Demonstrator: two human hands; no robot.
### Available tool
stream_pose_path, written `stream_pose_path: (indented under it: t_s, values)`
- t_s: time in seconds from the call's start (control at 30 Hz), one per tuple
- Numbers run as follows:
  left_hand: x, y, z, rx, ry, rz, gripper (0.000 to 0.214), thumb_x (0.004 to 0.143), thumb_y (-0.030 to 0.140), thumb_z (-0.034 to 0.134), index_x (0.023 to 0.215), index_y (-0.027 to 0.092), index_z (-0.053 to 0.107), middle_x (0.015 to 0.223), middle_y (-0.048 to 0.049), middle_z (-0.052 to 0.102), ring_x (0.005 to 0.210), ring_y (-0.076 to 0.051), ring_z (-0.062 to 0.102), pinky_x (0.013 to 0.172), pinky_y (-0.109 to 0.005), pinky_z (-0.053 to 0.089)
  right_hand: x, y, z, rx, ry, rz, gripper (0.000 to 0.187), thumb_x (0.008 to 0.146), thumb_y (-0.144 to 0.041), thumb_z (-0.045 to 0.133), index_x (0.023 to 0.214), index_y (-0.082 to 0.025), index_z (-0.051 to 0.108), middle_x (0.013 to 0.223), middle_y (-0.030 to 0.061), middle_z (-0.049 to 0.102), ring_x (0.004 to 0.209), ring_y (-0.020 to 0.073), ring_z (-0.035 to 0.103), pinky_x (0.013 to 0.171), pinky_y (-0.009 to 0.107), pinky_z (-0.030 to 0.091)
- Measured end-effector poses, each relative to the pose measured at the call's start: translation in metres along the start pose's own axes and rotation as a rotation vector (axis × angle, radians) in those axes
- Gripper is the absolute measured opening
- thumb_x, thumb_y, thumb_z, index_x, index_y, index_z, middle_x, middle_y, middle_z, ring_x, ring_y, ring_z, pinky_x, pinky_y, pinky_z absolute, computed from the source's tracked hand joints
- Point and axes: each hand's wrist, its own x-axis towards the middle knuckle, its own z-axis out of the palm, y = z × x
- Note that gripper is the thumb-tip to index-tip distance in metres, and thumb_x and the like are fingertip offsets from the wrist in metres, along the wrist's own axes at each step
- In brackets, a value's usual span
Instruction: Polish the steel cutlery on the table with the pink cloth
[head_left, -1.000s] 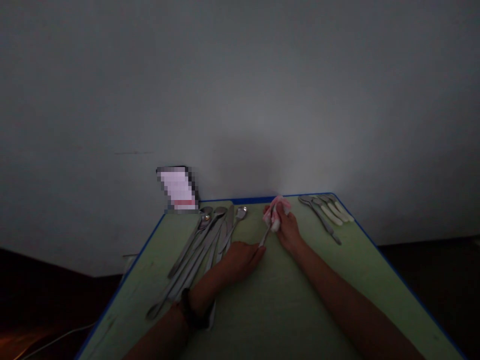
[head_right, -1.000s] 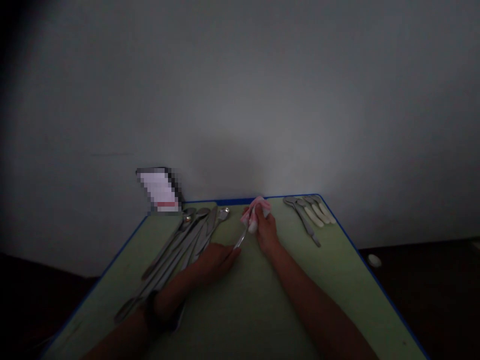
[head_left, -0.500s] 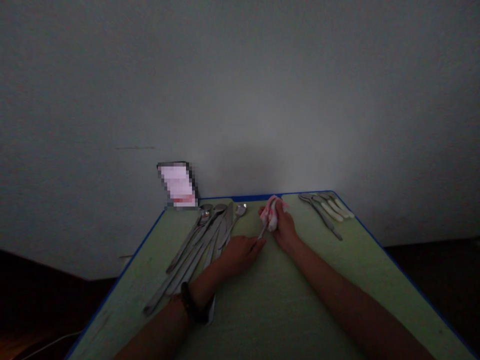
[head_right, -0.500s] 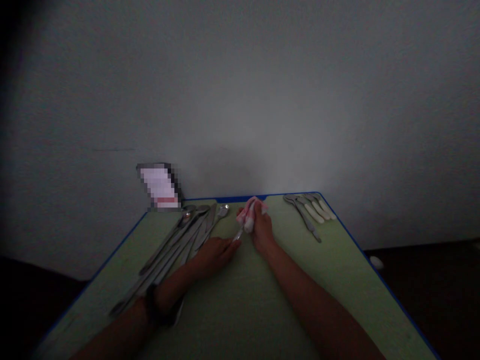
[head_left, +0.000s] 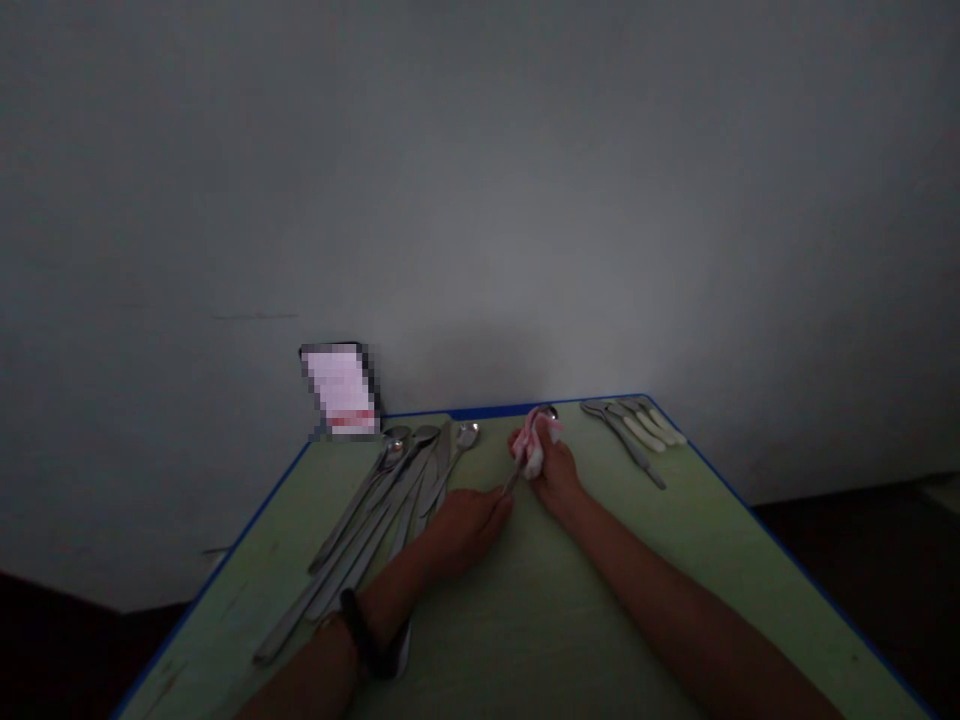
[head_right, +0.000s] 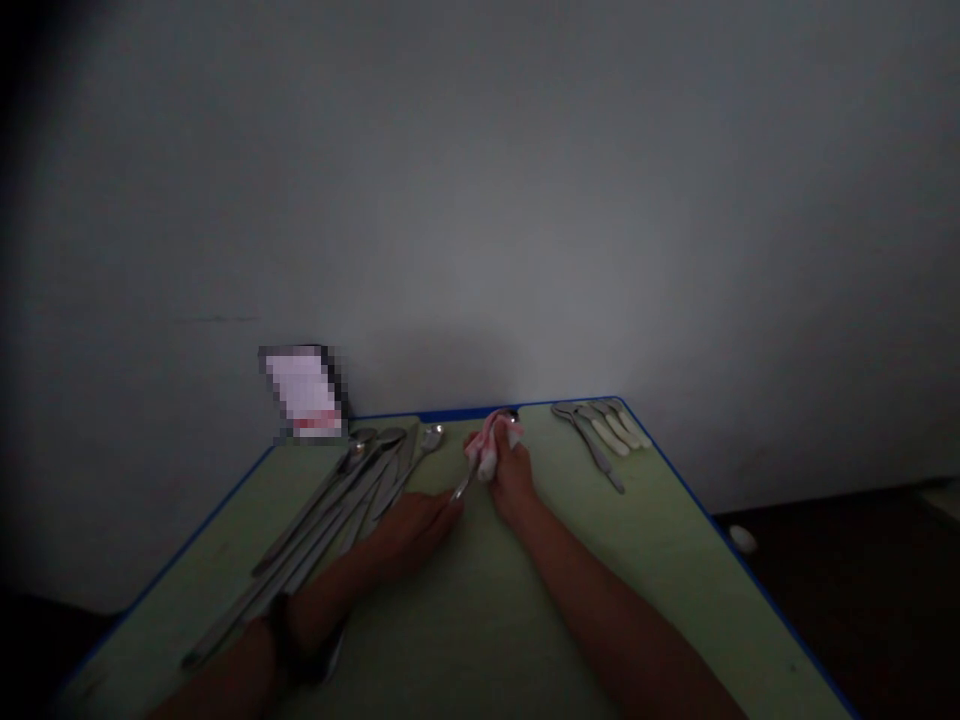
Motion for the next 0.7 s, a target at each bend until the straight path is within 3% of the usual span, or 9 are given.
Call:
stream_pose_path:
  t_s: [0.17, 0.3, 0.47, 0.63, 0.7]
  values:
    - [0.003, 0.000, 0.004, -0.016, 0.002, -0.030, 0.041, 0.093, 0.037, 0.021, 0.085, 0.017, 0.057, 0.065, -0.0042, 0.061, 0.058, -0.016, 0.058, 0.055, -0.024, 0.034, -0.007, 0.003, 0.001, -0.086, -0.083, 0.053, 0.045, 0.068, -0.060, 0.057, 0.072, -0.015, 0.057, 0.062, 0.0061, 0.063, 0.061, 0.0167, 0.060, 0.055, 0.027, 0.045]
    - [0.001, 0.001, -0.001, -0.110, -0.012, -0.038, 0.045, 0.092, 0.042, 0.023, 0.074, 0.017, 0.056, 0.064, -0.0040, 0.061, 0.061, -0.016, 0.058, 0.059, -0.024, 0.036, -0.009, 0.001, 0.002, -0.137, -0.134, 0.066, 0.047, 0.067, -0.060, 0.059, 0.072, -0.014, 0.059, 0.060, 0.0062, 0.063, 0.062, 0.0173, 0.062, 0.056, 0.027, 0.046]
    - [0.001, 0.001, -0.003, -0.371, 0.152, -0.135, 0.050, 0.092, 0.045, 0.016, 0.064, 0.018, 0.047, 0.059, -0.0006, 0.053, 0.056, -0.014, 0.050, 0.056, -0.025, 0.036, -0.007, -0.014, 0.002, -0.192, -0.197, 0.035, 0.046, 0.068, -0.059, 0.059, 0.072, -0.014, 0.059, 0.058, 0.0042, 0.062, 0.053, 0.0137, 0.058, 0.054, 0.026, 0.046]
    - [0.005, -0.004, 0.003, -0.611, 0.326, -0.280, 0.048, 0.091, 0.047, 0.014, 0.061, 0.019, 0.040, 0.052, 0.0024, 0.043, 0.050, -0.012, 0.041, 0.050, -0.024, 0.036, -0.010, -0.039, -0.006, -0.473, -0.557, 0.360, 0.043, 0.066, -0.055, 0.063, 0.071, -0.013, 0.060, 0.058, 0.0033, 0.063, 0.049, 0.0123, 0.057, 0.051, 0.024, 0.045]
    - [0.006, -0.005, 0.004, -0.672, 0.338, -0.307, 0.048, 0.090, 0.048, 0.014, 0.065, 0.019, 0.042, 0.052, 0.0024, 0.043, 0.050, -0.012, 0.041, 0.049, -0.024, 0.036, -0.013, -0.049, -0.007, -0.667, -0.712, 0.382, 0.044, 0.069, -0.055, 0.060, 0.070, -0.012, 0.062, 0.058, 0.0035, 0.064, 0.046, 0.0099, 0.054, 0.048, 0.021, 0.040]
